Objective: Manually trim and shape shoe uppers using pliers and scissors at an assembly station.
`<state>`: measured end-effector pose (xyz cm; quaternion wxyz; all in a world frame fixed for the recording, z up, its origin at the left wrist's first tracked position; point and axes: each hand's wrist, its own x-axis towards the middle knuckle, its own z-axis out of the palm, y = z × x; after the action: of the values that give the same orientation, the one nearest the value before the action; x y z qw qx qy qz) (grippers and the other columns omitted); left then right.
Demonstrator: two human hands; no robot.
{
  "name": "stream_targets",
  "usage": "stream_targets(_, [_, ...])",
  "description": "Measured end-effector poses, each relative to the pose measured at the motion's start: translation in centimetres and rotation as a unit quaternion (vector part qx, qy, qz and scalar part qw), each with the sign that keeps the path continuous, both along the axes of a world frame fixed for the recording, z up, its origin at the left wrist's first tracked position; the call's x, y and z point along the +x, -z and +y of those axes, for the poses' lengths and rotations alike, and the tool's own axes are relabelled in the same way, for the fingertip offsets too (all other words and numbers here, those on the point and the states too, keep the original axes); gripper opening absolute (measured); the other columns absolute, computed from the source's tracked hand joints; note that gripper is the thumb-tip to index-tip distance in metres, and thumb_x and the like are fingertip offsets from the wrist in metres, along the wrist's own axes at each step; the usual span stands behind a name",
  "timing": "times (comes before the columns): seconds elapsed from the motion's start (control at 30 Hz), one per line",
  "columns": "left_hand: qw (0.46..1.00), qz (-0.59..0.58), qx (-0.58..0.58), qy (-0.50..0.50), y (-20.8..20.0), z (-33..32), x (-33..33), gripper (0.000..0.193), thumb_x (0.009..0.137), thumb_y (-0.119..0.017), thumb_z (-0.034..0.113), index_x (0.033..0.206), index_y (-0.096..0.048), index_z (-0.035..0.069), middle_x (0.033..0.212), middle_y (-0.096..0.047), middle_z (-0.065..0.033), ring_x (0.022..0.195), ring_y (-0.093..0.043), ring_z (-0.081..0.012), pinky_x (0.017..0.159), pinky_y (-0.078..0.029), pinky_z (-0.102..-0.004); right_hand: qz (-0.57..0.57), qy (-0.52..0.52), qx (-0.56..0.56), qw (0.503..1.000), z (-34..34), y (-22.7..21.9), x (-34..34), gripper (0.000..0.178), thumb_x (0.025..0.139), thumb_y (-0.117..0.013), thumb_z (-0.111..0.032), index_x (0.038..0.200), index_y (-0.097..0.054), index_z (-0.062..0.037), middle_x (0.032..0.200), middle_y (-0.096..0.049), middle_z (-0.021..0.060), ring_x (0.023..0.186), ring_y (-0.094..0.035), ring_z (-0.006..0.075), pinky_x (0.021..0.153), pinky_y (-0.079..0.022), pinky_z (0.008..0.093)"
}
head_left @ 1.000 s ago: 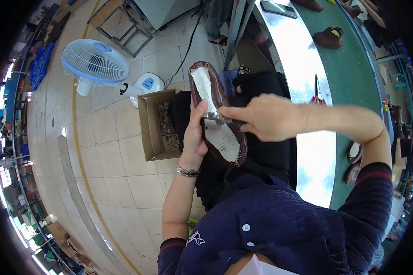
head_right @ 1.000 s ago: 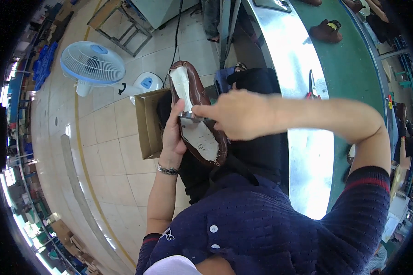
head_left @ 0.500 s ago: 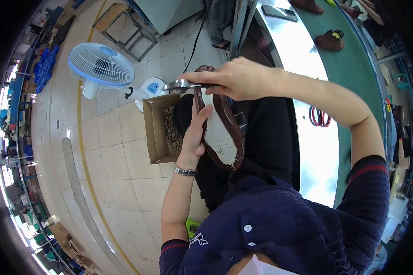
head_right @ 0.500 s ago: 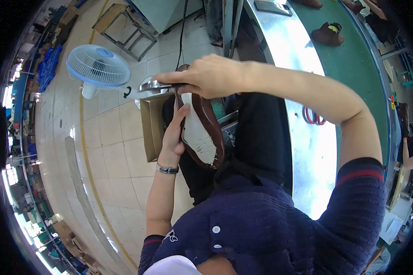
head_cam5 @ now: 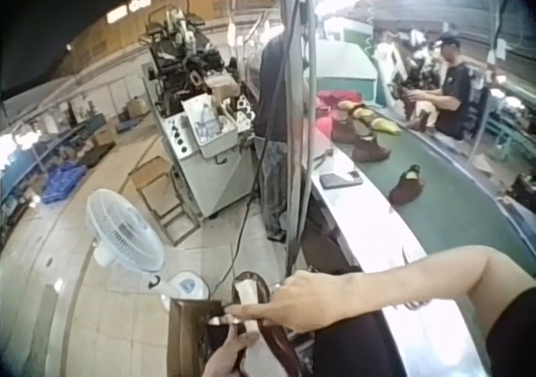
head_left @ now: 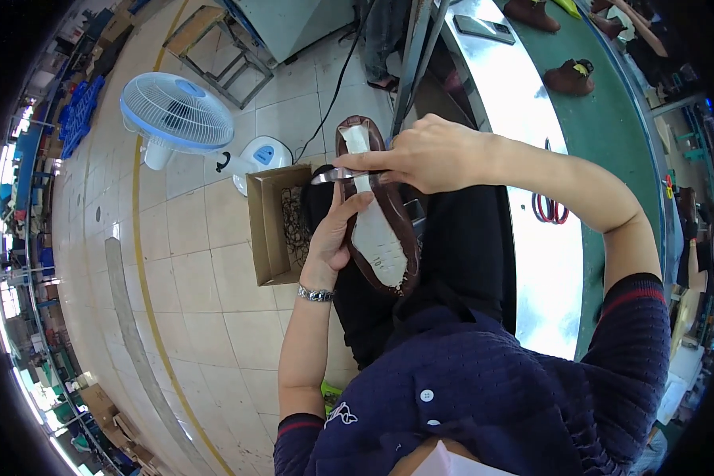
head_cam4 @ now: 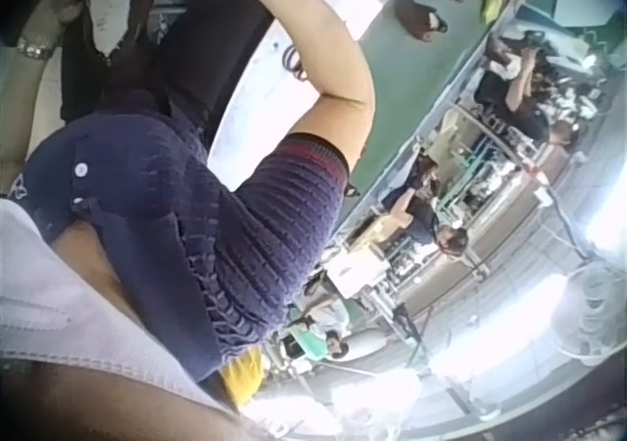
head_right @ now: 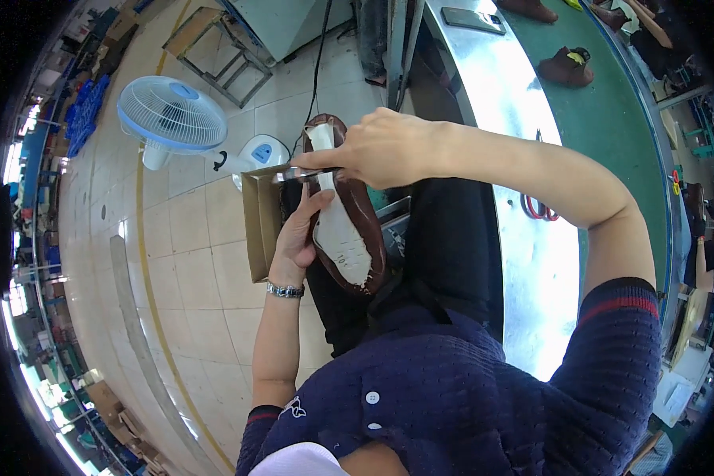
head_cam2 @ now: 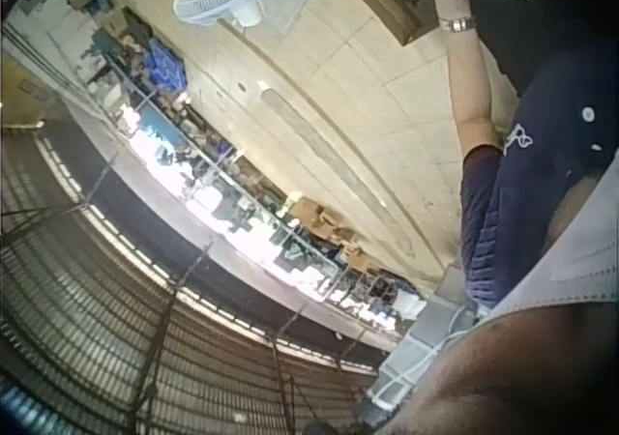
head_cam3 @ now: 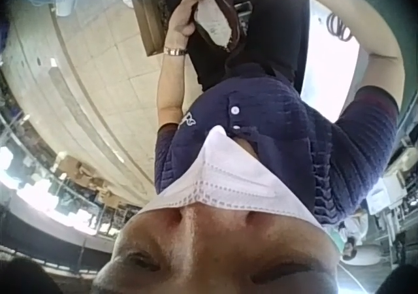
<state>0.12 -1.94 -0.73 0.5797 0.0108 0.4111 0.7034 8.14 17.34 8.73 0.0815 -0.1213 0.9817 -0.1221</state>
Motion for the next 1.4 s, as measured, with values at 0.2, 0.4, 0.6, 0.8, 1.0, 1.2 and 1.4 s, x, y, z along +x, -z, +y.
stream_targets(0.2, [1.000, 0.018, 0.000, 0.022, 1.0, -0.6, -0.2, 0.078, 0.082, -0.072, 0.009, 0.147, -0.030, 0.015, 0.128, -0.052, -0.0047, 0.113, -0.054, -0.0174, 0.094, -0.047, -0.0349, -0.064, 0.009, 0.024, 0.998, -0.8, 0.1, 0.3, 0.063, 0.096, -0.055, -0.023, 0.151, -0.025, -0.0267, 0.066, -0.062, 0.0127, 0.058, -0.063, 0.0299, 0.055, -0.050, 0.0388])
stream_targets(0.4, [0.999, 0.024, 0.009, 0.023, 1.9, -1.4, 0.5, 0.069, 0.085, -0.071, 0.014, 0.144, -0.036, 0.009, 0.129, -0.052, -0.0056, 0.115, -0.053, -0.0175, 0.096, -0.047, -0.0347, -0.077, 0.046, -0.068, 0.994, -1.7, -0.1, 1.8, 0.061, 0.096, -0.054, -0.024, 0.150, -0.027, -0.0260, 0.068, -0.063, 0.0135, 0.061, -0.064, 0.0306, 0.057, -0.052, 0.0409])
stream_targets(0.6, [0.974, -0.169, 0.132, -0.070, 2.7, -2.9, 4.6, 0.051, 0.100, -0.049, 0.035, 0.145, -0.036, 0.016, 0.133, -0.052, -0.0065, 0.121, -0.051, -0.0198, 0.105, -0.040, -0.0367, -0.101, 0.064, -0.052, 0.991, -1.8, 1.3, 2.4, 0.060, 0.098, -0.051, -0.026, 0.151, -0.024, -0.0268, 0.067, -0.063, 0.0153, 0.061, -0.064, 0.0301, 0.059, -0.053, 0.0411])
stream_targets(0.8, [0.986, -0.116, 0.058, -0.102, 3.9, -2.4, 5.2, 0.048, 0.096, -0.056, 0.027, 0.140, -0.041, 0.016, 0.124, -0.057, -0.0048, 0.111, -0.057, -0.0179, 0.094, -0.047, -0.0351, -0.022, 0.017, -0.010, 1.000, -2.1, -0.2, 2.1, 0.062, 0.096, -0.055, -0.024, 0.151, -0.025, -0.0278, 0.065, -0.063, 0.0111, 0.058, -0.064, 0.0272, 0.055, -0.052, 0.0383])
stream_targets(1.0, [0.995, -0.062, 0.003, -0.076, 3.3, -2.7, 5.3, 0.045, 0.088, -0.064, 0.014, 0.130, -0.048, 0.011, 0.113, -0.061, -0.0046, 0.101, -0.062, -0.0186, 0.088, -0.050, -0.0352, 0.013, -0.040, -0.101, 0.994, -2.3, 0.3, 2.0, 0.066, 0.093, -0.057, -0.020, 0.150, -0.026, -0.0285, 0.066, -0.064, 0.0103, 0.058, -0.064, 0.0251, 0.051, -0.050, 0.0349])
stream_targets(1.2, [0.996, -0.054, -0.003, -0.068, 3.6, -3.4, 4.9, 0.038, 0.086, -0.065, 0.009, 0.122, -0.055, 0.006, 0.109, -0.065, -0.0058, 0.100, -0.063, -0.0199, 0.088, -0.051, -0.0361, 0.016, -0.045, -0.074, 0.996, -3.6, -1.1, 3.3, 0.069, 0.091, -0.058, -0.016, 0.151, -0.026, -0.0287, 0.062, -0.063, 0.0100, 0.057, -0.065, 0.0268, 0.051, -0.051, 0.0356])
stream_targets(1.4, [0.996, -0.046, 0.026, -0.068, 4.1, -4.4, 5.9, 0.055, 0.083, -0.065, 0.005, 0.134, -0.045, 0.008, 0.118, -0.059, -0.0064, 0.108, -0.059, -0.0212, 0.095, -0.048, -0.0381, -0.061, -0.038, 0.035, 0.997, -3.7, -1.7, 3.4, 0.078, 0.087, -0.060, -0.013, 0.152, -0.020, -0.0282, 0.070, -0.066, 0.0115, 0.062, -0.067, 0.0272, 0.053, -0.054, 0.0363])
